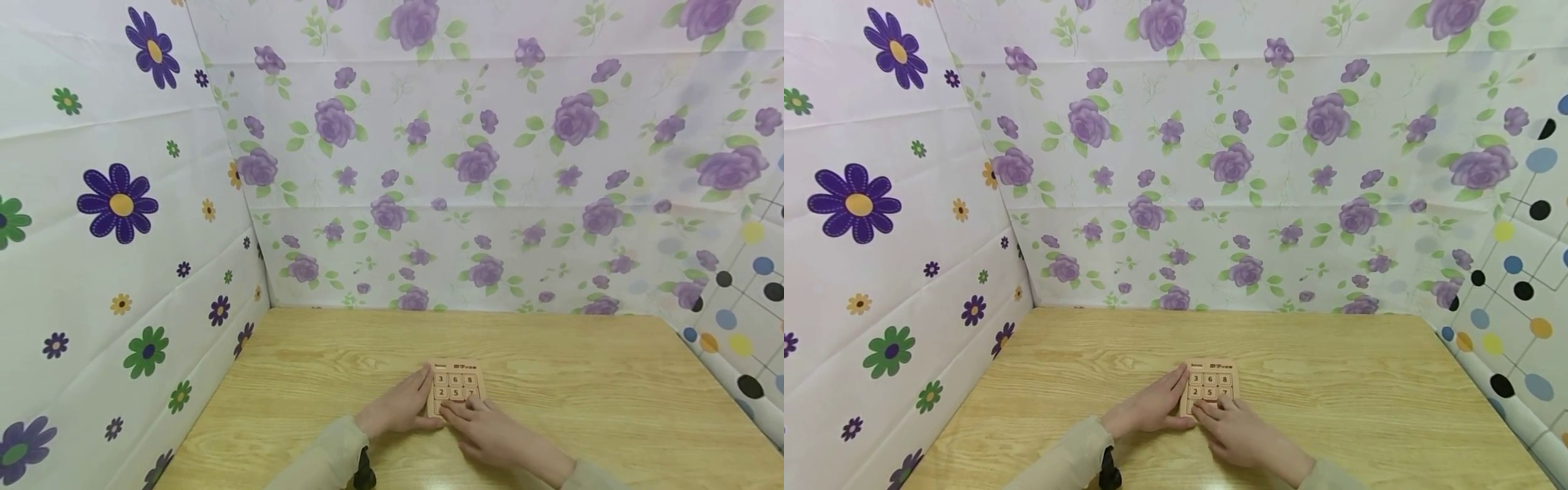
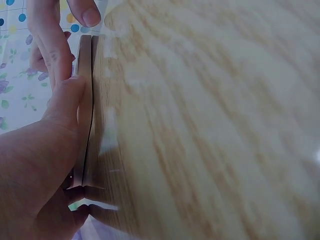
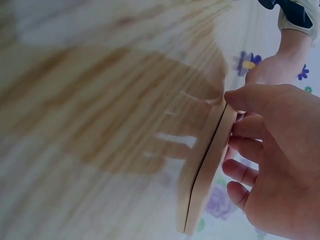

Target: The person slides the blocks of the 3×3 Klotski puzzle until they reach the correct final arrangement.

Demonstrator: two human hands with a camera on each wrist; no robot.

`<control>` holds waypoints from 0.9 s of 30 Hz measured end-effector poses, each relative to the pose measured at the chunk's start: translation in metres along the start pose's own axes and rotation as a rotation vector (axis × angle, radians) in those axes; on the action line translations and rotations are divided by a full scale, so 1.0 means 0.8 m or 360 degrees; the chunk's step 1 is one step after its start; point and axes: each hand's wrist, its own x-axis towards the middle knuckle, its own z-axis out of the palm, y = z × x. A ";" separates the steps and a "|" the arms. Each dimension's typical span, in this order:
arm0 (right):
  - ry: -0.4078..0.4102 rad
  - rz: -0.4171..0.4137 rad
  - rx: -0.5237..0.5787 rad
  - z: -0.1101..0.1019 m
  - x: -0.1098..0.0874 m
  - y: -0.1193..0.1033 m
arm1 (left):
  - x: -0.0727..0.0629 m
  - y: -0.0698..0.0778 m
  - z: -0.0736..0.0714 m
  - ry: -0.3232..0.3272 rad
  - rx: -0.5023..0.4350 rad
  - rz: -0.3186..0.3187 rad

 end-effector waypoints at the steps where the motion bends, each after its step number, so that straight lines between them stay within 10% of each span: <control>1: -0.0008 0.0008 -0.0001 -0.001 0.000 0.000 | 0.000 0.000 0.000 0.0006 0.0006 0.0004; 27: -0.0150 0.0104 0.0095 -0.013 -0.016 0.010 | 0.002 0.003 0.001 -0.0002 0.0009 -0.0035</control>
